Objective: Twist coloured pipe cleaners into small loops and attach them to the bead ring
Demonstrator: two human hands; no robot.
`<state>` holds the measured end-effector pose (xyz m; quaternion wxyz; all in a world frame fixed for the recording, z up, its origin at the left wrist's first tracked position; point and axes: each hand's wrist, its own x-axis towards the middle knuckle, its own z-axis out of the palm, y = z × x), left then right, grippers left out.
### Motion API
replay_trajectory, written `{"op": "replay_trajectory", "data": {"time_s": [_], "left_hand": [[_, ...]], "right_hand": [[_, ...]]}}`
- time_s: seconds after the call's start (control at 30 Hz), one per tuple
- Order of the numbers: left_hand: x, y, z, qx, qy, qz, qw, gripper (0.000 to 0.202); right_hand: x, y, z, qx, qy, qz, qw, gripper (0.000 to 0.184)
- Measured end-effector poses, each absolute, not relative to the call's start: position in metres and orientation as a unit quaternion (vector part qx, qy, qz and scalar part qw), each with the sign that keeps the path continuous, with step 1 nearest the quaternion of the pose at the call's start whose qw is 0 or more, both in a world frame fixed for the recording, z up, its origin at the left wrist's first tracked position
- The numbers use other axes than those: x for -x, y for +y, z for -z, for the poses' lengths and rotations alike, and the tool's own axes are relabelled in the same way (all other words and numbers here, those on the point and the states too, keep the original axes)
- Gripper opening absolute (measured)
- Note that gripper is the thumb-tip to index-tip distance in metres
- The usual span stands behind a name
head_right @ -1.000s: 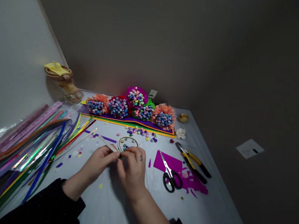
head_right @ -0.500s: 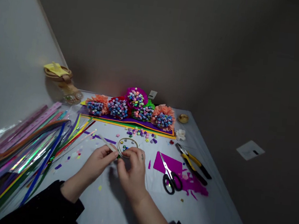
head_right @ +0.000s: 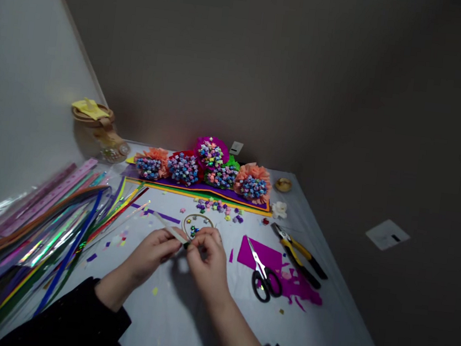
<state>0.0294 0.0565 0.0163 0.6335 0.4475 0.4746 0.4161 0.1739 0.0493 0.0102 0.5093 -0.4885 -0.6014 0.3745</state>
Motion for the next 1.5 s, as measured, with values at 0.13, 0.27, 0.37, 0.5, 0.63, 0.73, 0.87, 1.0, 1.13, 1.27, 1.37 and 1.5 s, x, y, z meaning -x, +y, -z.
{"op": "replay_trajectory", "data": {"time_s": [0.13, 0.27, 0.37, 0.5, 0.63, 0.73, 0.87, 1.0, 1.13, 1.27, 1.37, 1.5], "left_hand": [[-0.029, 0.056, -0.016, -0.438, 0.476, -0.4, 0.649, 0.016], [-0.028, 0.056, -0.018, -0.447, 0.478, -0.395, 0.645, 0.022], [-0.026, 0.057, -0.02, -0.471, 0.471, -0.383, 0.64, 0.025], [-0.024, 0.059, -0.022, -0.514, 0.477, -0.365, 0.612, 0.023], [-0.023, 0.06, -0.02, -0.575, 0.482, -0.36, 0.554, 0.022], [-0.024, 0.059, -0.015, -0.602, 0.492, -0.369, 0.509, 0.019], [-0.025, 0.057, -0.012, -0.602, 0.52, -0.389, 0.464, 0.018], [-0.027, 0.056, -0.014, -0.602, 0.536, -0.393, 0.443, 0.017], [-0.029, 0.055, -0.013, -0.616, 0.535, -0.383, 0.433, 0.017], [-0.03, 0.055, -0.01, -0.627, 0.529, -0.372, 0.433, 0.021], [-0.028, 0.054, -0.007, -0.65, 0.53, -0.352, 0.416, 0.018], [-0.026, 0.054, -0.006, -0.674, 0.528, -0.339, 0.389, 0.014]], "right_hand": [[-0.174, 0.048, -0.011, 0.484, -0.605, -0.382, 0.505, 0.009], [-0.175, 0.047, -0.012, 0.486, -0.608, -0.377, 0.502, 0.009], [-0.175, 0.047, -0.013, 0.488, -0.611, -0.371, 0.501, 0.009], [-0.174, 0.048, -0.012, 0.49, -0.614, -0.364, 0.5, 0.01], [-0.174, 0.049, -0.008, 0.498, -0.615, -0.362, 0.494, 0.01], [-0.175, 0.05, -0.006, 0.497, -0.61, -0.379, 0.487, 0.009], [-0.175, 0.051, -0.005, 0.481, -0.604, -0.403, 0.492, 0.014], [-0.174, 0.051, -0.004, 0.484, -0.61, -0.402, 0.483, 0.008], [-0.173, 0.05, -0.003, 0.49, -0.612, -0.4, 0.474, 0.009], [-0.172, 0.05, -0.003, 0.483, -0.617, -0.4, 0.475, 0.01], [-0.172, 0.051, -0.002, 0.483, -0.619, -0.397, 0.475, 0.01], [-0.172, 0.052, 0.0, 0.485, -0.621, -0.396, 0.471, 0.01]]}}
